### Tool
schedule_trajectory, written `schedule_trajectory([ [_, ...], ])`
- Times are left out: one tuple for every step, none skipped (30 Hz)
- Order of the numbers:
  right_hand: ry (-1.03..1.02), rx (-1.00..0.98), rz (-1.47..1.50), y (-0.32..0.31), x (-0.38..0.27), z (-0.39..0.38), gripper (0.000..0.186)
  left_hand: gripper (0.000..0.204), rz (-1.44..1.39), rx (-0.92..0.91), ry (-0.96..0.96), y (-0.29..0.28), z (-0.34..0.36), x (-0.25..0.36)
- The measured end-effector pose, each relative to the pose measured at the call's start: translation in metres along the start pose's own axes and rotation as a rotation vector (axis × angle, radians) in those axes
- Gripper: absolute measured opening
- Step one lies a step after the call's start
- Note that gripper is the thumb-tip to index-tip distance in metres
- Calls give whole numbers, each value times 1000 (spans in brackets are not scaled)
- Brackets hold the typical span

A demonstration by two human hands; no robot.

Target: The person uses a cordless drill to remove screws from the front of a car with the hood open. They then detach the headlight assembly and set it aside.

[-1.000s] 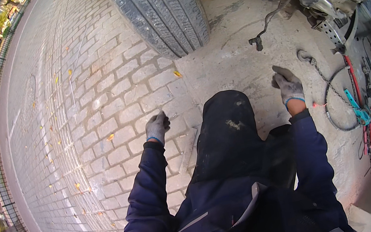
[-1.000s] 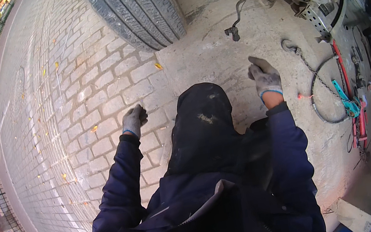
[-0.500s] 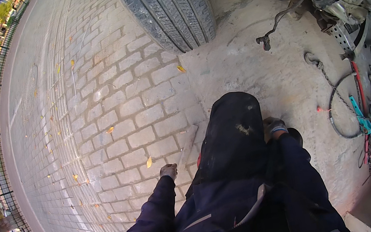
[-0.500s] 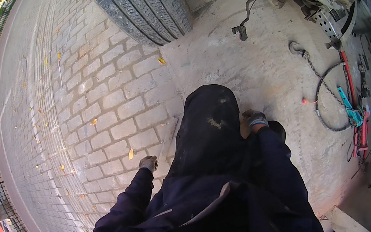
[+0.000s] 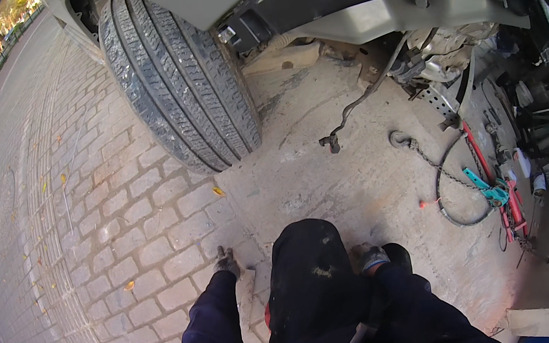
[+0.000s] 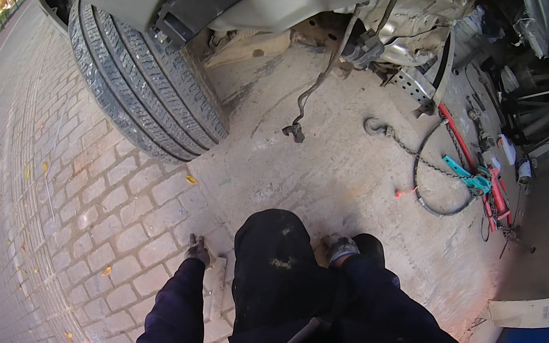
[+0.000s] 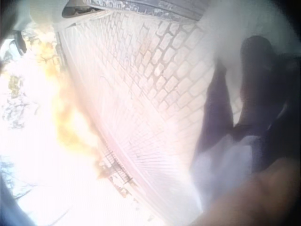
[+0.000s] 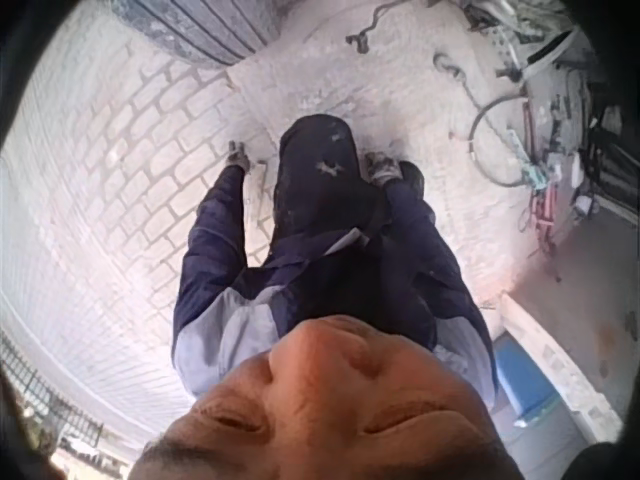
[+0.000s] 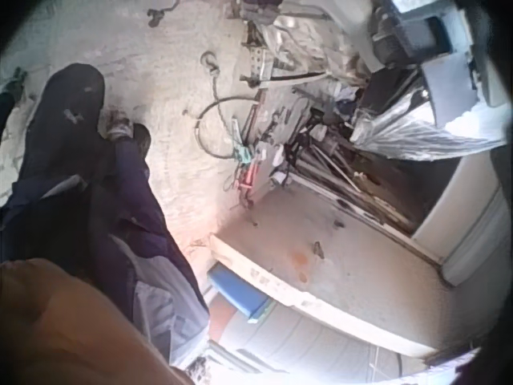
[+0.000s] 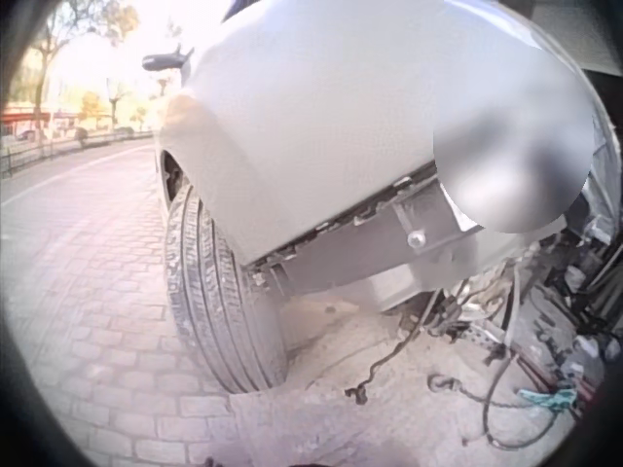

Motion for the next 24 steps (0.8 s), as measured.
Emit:
schedule_trajectory([
  [6, -40, -19, 0, 0, 0, 38, 90, 129, -56, 2, 6, 7, -7],
  [12, -43, -32, 1, 1, 1, 38, 81, 284, 0, 65, 11, 11, -12],
  [20, -56, -33, 3, 2, 2, 37, 73, -51, 206, 20, 12, 13, -20],
  [38, -68, -26, 6, 3, 4, 37, 66, -429, 286, -97, 17, 14, -28],
  [23, -63, -44, 9, 2, 6, 37, 61, -324, 358, -27, 19, 13, -30],
  [17, -49, -56, 11, 0, 8, 38, 57, -250, 373, -9, 20, 11, -32],
  [53, -71, -100, 13, -1, 10, 38, 54, -180, 337, -32, 21, 7, -33],
  [13, -68, -85, 13, -3, 11, 39, 49, -253, 346, -78, 22, 4, -32],
  [17, -99, -101, 13, -7, 11, 39, 46, -247, 360, -46, 20, 0, -31],
  [25, -111, -110, 9, -8, 11, 40, 44, -215, 399, -34, 19, -4, -28],
  [21, -105, -147, 7, -12, 8, 41, 42, -160, 374, -30, 17, -6, -27],
  [32, -102, -108, 1, -13, 7, 41, 40, -105, 330, -59, 17, -7, -26],
  [46, -84, -85, -3, -13, 1, 42, 39, -113, 364, -53, 15, -8, -26],
  [54, -68, -60, -8, -13, -2, 42, 38, -147, 355, -52, 15, -8, -26],
  [62, -53, -35, -11, -11, -5, 42, 35, 99, 314, 60, 15, -9, -25],
  [63, -33, -6, -14, -10, -6, 43, 33, 331, 190, 125, 16, -9, -26],
  [61, -10, 23, -14, -8, -7, 43, 30, 313, 226, 134, 17, -11, -26],
  [56, 15, 52, -13, -6, -7, 43, 28, 292, 160, 61, 20, -14, -29],
  [49, 43, 81, -12, -3, -6, 43, 26, 273, 228, 86, 21, -16, -27],
  [36, 74, 125, -10, -1, -5, 44, 24, 244, 236, 72, 22, -21, -27],
  [25, 138, 187, -9, 1, -3, 44, 22, 183, 344, 76, 20, -25, -24],
  [5, 210, 261, -8, 3, -4, 44, 19, 106, 417, 64, 17, -31, -21],
  [37, 244, 349, -8, 5, -2, 44, 17, 78, 497, 89, 12, -36, -14],
  [21, 306, 365, -10, 7, -5, 43, 14, 45, 541, 98, 4, -43, -7],
])
Point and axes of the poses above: each hand's wrist, its own z-axis towards the middle knuckle, its own y-axis out of the palm, x = y × z, the point moved 2 cm from there along z, towards the middle knuckle, and after that the axes turned 13 degrees about y, right-handed, at the moved point
